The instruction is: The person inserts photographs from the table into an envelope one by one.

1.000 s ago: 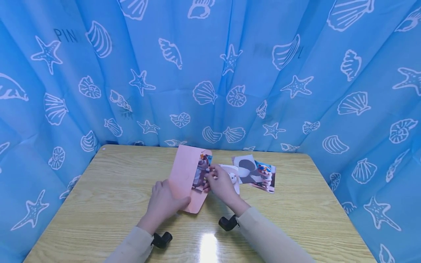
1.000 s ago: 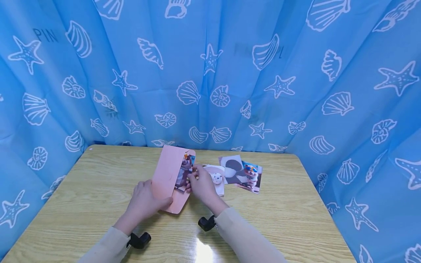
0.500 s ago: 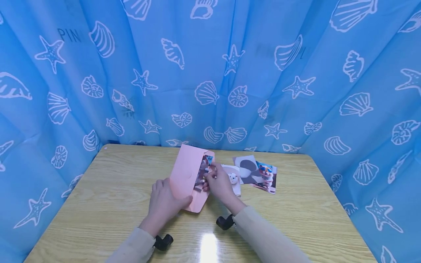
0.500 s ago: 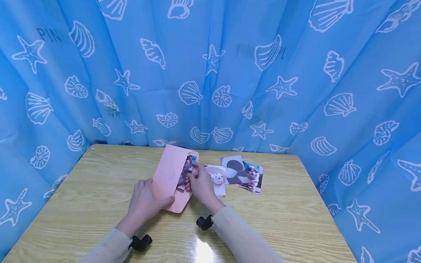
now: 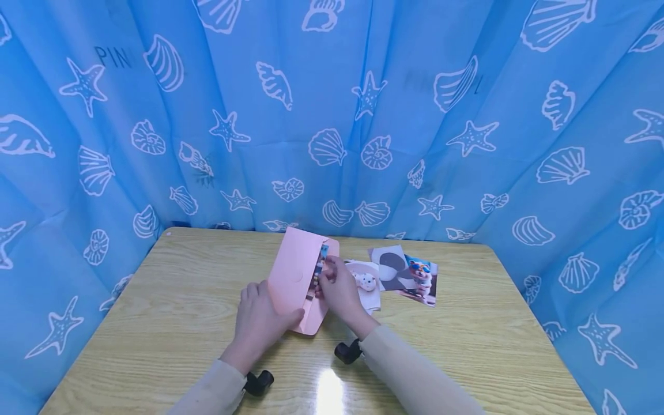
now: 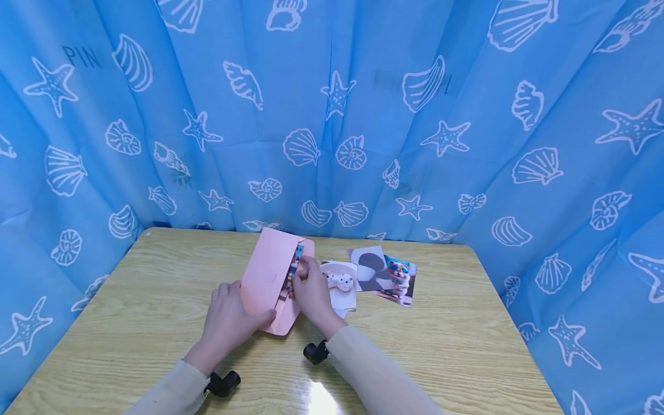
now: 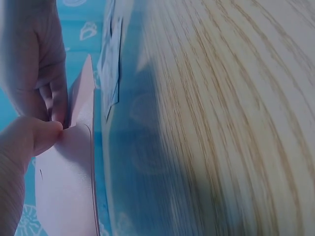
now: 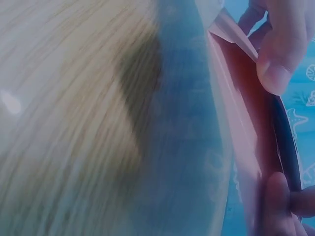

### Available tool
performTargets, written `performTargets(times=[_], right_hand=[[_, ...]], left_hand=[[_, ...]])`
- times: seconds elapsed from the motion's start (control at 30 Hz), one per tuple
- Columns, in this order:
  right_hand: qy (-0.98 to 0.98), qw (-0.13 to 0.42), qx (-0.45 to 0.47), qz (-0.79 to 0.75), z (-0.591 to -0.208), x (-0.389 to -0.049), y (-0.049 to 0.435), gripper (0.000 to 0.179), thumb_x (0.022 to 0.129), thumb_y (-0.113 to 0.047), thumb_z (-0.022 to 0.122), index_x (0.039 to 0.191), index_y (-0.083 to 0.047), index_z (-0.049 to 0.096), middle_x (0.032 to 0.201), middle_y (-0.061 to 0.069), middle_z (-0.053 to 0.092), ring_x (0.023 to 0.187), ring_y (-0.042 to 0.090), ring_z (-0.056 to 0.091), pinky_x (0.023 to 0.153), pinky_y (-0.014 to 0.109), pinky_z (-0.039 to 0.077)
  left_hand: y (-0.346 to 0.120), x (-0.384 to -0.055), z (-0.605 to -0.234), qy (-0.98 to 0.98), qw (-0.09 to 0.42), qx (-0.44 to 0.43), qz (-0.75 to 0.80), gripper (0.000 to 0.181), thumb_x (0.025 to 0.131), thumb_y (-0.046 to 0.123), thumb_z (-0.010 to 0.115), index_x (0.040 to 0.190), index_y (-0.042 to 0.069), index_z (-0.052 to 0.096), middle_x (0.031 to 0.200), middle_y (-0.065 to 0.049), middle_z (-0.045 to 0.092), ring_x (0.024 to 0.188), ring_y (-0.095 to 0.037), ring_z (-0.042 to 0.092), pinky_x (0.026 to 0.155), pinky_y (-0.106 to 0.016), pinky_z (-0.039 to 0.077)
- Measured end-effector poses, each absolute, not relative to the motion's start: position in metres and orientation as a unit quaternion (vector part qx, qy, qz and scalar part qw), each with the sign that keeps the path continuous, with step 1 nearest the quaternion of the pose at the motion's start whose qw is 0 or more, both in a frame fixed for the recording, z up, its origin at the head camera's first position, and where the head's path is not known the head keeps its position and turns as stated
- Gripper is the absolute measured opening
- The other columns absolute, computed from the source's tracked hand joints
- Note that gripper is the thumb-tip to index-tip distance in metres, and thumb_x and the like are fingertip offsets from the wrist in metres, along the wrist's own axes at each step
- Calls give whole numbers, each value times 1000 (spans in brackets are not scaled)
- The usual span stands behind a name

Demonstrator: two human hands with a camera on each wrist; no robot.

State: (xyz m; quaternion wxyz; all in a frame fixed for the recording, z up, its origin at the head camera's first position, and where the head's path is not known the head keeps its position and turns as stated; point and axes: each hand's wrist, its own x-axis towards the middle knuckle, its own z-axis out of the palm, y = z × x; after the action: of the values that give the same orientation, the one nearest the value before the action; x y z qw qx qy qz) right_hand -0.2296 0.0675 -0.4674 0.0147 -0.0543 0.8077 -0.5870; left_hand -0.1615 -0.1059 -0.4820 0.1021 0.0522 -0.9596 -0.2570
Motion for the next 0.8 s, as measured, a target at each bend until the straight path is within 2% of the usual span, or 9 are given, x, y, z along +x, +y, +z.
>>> performTargets(times=[0.13, 0.3, 0.47, 0.6, 0.8], right_hand=[[799, 5, -57, -599, -468, -230, 64, 47, 91, 2, 59, 136, -3, 47, 92, 9, 63, 64, 19, 65, 58, 32, 55], [764, 37, -63, -641, -472, -231, 63, 47, 92, 2, 57, 138, 0, 47, 103, 16, 62, 73, 25, 66, 63, 36, 56], [788, 59, -52, -611, -470, -229, 64, 42, 96, -6, 54, 138, -7, 51, 109, 9, 61, 86, 19, 63, 70, 31, 55], [812, 39, -74, -577, -467, -226, 68, 36, 96, -13, 57, 133, -9, 56, 109, 4, 61, 91, 17, 60, 72, 28, 54], [832, -34, -73, -548, -462, -227, 94, 32, 92, -27, 67, 117, -8, 63, 99, 3, 64, 85, 18, 61, 72, 32, 51]], left_hand=[[-105, -161, -482, -960, 106, 48, -257, 99, 60, 64, 79, 121, -8, 49, 106, -18, 48, 96, -31, 42, 75, -41, 39], [-105, -161, -482, -960, 109, 49, -255, 99, 60, 64, 79, 121, -9, 49, 105, -19, 48, 96, -31, 42, 75, -41, 39], [-108, -162, -485, -957, 106, 58, -262, 99, 61, 64, 78, 122, -8, 50, 107, -18, 48, 97, -31, 42, 76, -40, 40], [-114, -163, -486, -956, 97, 67, -268, 100, 62, 65, 78, 123, -10, 49, 109, -20, 47, 99, -32, 42, 77, -42, 42], [-125, -163, -485, -960, 86, 79, -255, 101, 63, 63, 78, 124, -12, 47, 108, -21, 47, 97, -33, 42, 74, -43, 41]])
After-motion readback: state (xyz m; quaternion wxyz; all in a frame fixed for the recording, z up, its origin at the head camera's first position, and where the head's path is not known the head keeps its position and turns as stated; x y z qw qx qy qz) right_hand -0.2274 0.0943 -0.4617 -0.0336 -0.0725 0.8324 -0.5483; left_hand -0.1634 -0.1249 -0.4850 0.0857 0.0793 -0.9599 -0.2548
